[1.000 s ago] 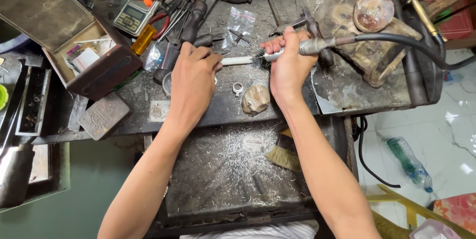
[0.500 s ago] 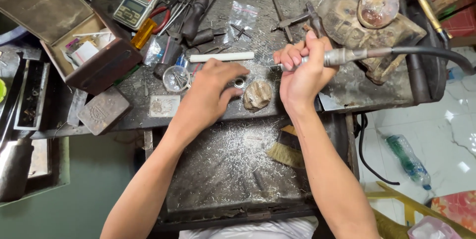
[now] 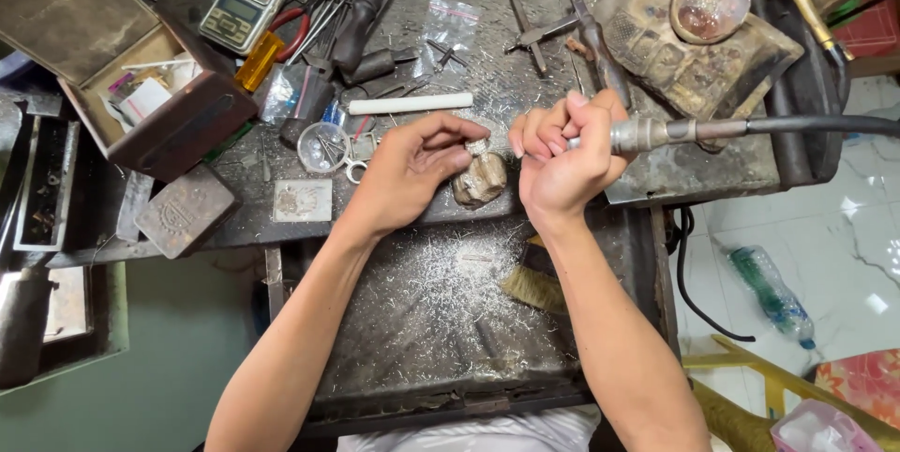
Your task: Using a rotary tool to shape and refine a small jewelry piece on a workbench.
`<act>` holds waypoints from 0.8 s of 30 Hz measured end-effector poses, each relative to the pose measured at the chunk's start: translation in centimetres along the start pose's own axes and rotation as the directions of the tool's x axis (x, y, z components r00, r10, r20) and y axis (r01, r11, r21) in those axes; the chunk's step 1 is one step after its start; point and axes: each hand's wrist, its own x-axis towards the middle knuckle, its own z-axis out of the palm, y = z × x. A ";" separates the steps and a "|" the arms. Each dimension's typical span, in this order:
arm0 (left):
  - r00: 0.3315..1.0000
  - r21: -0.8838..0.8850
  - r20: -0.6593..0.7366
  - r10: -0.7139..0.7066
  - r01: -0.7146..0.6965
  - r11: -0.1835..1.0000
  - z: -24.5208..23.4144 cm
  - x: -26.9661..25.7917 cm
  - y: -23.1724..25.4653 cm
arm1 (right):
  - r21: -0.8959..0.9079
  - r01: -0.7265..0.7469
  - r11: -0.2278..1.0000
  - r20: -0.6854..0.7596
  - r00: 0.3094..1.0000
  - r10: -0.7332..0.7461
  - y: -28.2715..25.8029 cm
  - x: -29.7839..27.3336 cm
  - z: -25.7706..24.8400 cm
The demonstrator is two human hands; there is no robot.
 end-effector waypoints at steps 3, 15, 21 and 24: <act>1.000 -0.021 -0.006 -0.009 0.009 1.000 0.0 0.0 0.4 | -0.014 0.038 0.999 0.010 0.999 -0.037 0.1 -0.1 0.2; 1.000 -0.071 0.010 -0.023 0.024 0.997 0.3 0.1 -0.5 | 0.004 0.086 0.996 0.032 0.996 -0.086 1.1 0.2 0.0; 0.999 -0.042 0.016 -0.029 0.030 0.999 0.3 0.1 0.1 | 0.012 0.099 0.995 0.035 0.994 -0.099 1.0 0.0 0.1; 1.000 -0.050 0.017 -0.020 0.020 0.999 0.3 0.1 0.0 | 0.006 0.116 0.993 0.056 0.992 -0.116 1.1 0.0 0.2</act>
